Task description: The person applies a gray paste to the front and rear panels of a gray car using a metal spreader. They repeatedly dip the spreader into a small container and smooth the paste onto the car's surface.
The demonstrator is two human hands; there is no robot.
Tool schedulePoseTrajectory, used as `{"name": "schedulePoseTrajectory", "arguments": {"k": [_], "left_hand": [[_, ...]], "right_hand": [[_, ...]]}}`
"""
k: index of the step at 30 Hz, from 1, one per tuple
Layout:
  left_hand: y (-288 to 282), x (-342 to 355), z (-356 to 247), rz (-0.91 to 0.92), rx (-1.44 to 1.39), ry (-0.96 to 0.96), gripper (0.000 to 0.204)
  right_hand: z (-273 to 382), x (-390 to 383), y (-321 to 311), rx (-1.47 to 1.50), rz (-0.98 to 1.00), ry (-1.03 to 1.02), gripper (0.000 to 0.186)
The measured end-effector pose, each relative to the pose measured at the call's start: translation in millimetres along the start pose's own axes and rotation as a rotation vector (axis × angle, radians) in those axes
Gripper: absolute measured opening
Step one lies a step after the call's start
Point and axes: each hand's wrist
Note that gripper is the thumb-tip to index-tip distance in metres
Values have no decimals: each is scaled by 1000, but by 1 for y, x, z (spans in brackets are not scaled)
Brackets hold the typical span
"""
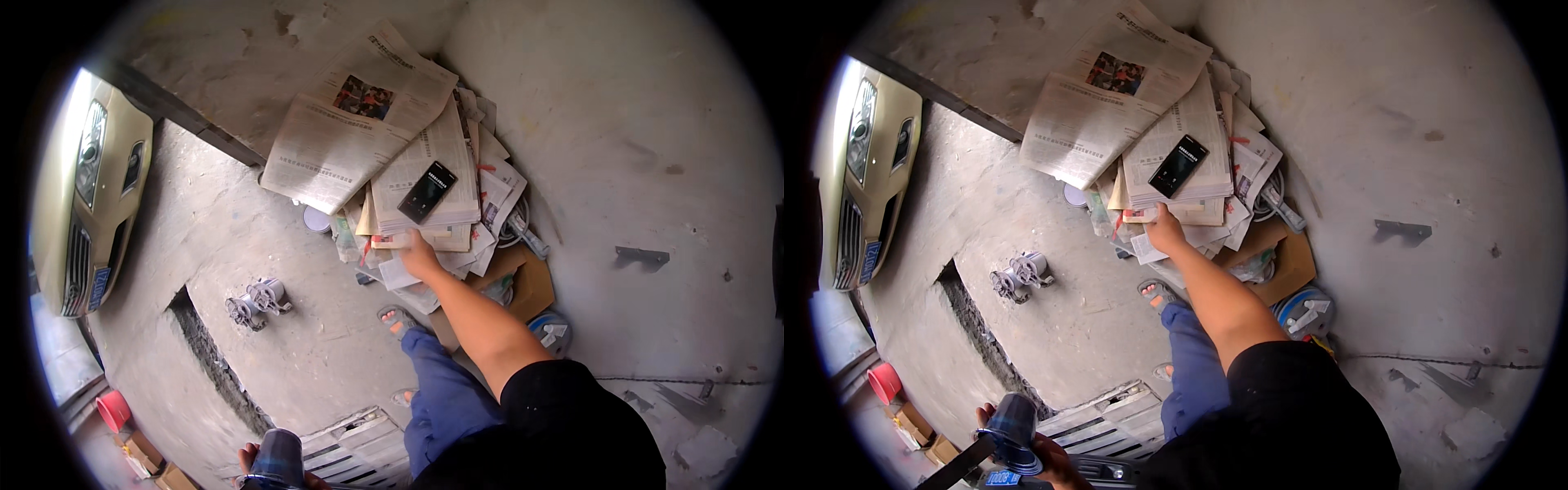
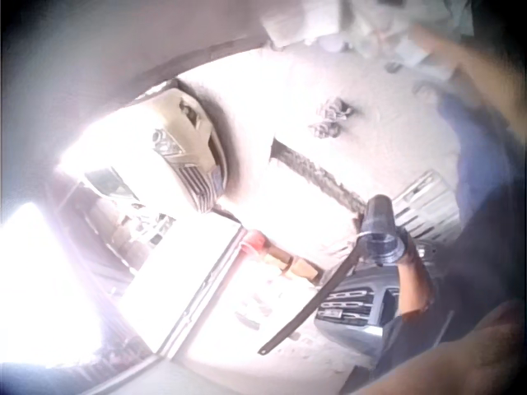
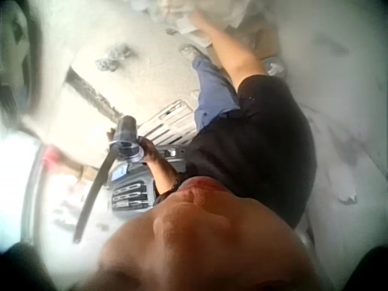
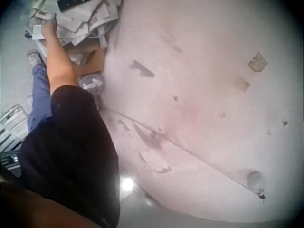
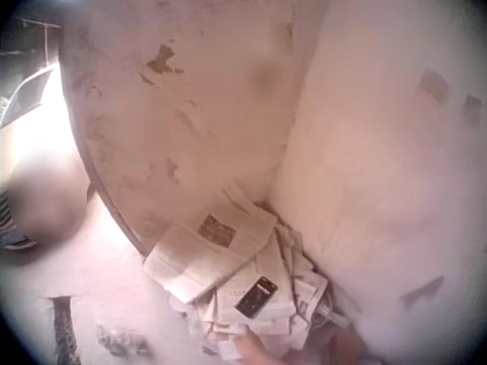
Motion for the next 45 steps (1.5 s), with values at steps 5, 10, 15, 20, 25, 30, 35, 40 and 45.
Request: {"name": "schedulePoseTrajectory", "arguments": {"k": [5,10,15,20,25,30,35,40,45], "left_hand": [[27,19,1,104,-75,-58,90],[37,28,-5,242,-92,-23,93],[31,22,18,166,20,-71,92],[35,29,5,235,-52,-120,92],[38,39,8,311,-44,147,91],[41,34,5,222,-60,30,90],[36,30,7,194,-50,3,90],[27,23,-4,145,-167,-17,90],[18,15,-41,-9,19,-21,87]], "right_hand": [[-1,26,9,67,-87,89,64],[-7,35,14,37,-103,85,71],[-8,42,15,-23,-94,21,79],[-8,48,21,-38,-116,35,79],[6,52,18,2,-37,140,77],[20,65,19,-28,-24,63,71],[6,49,36,-211,160,-132,60],[-43,-32,50,-378,569,-178,29],[-53,-127,6,-472,893,-62,33]]}}
Point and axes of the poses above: each hand's wrist, its own x-axis towards the middle knuckle, its own y-axis out of the palm, z = x × y, and after that the axes turned 6 degrees about z, right-handed
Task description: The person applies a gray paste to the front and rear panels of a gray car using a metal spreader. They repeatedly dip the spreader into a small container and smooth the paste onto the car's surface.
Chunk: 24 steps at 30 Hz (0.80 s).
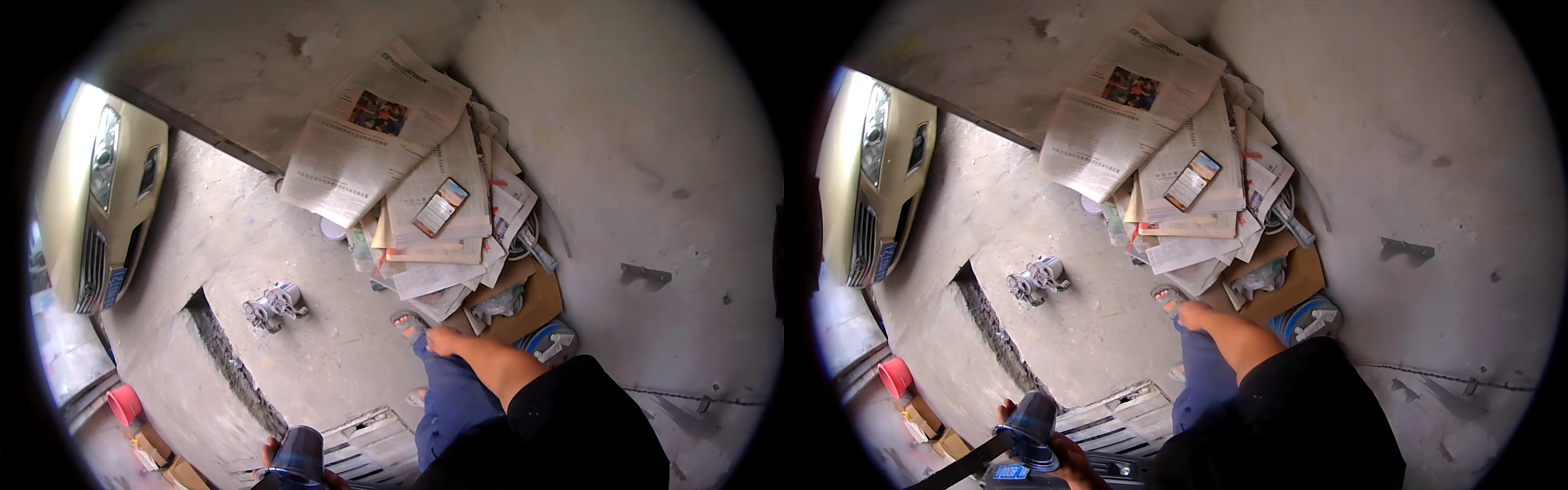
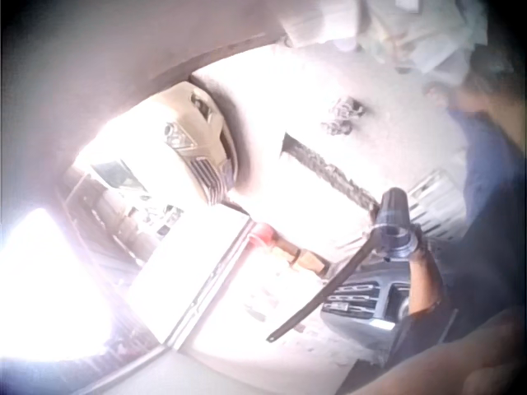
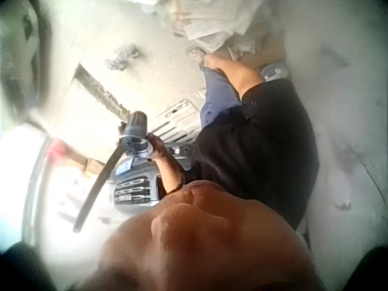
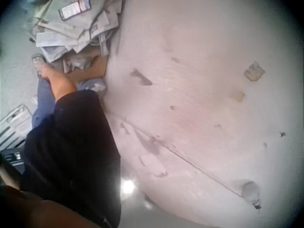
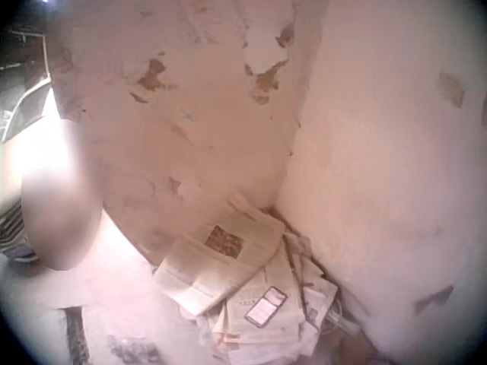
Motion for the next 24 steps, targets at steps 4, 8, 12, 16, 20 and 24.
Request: {"name": "schedulePoseTrajectory", "arguments": {"k": [4,8,12,16,20,24], "left_hand": [[-32,-30,4,-103,-104,59,90],[-62,-71,-11,-217,-113,61,92],[-102,-127,-21,-339,-157,124,91],[-140,-226,-22,-627,-154,57,95],[-165,-343,-30,-842,-262,7,95],[-178,-454,-34,-965,-271,-80,83]], "right_hand": [[-19,-20,41,-75,117,34,40],[-7,-16,35,-280,245,-9,39],[23,-4,16,-495,212,-107,38],[80,-15,21,-706,190,-159,32],[121,-22,79,-986,254,-382,34],[146,-17,163,-1236,437,-497,36]]}}
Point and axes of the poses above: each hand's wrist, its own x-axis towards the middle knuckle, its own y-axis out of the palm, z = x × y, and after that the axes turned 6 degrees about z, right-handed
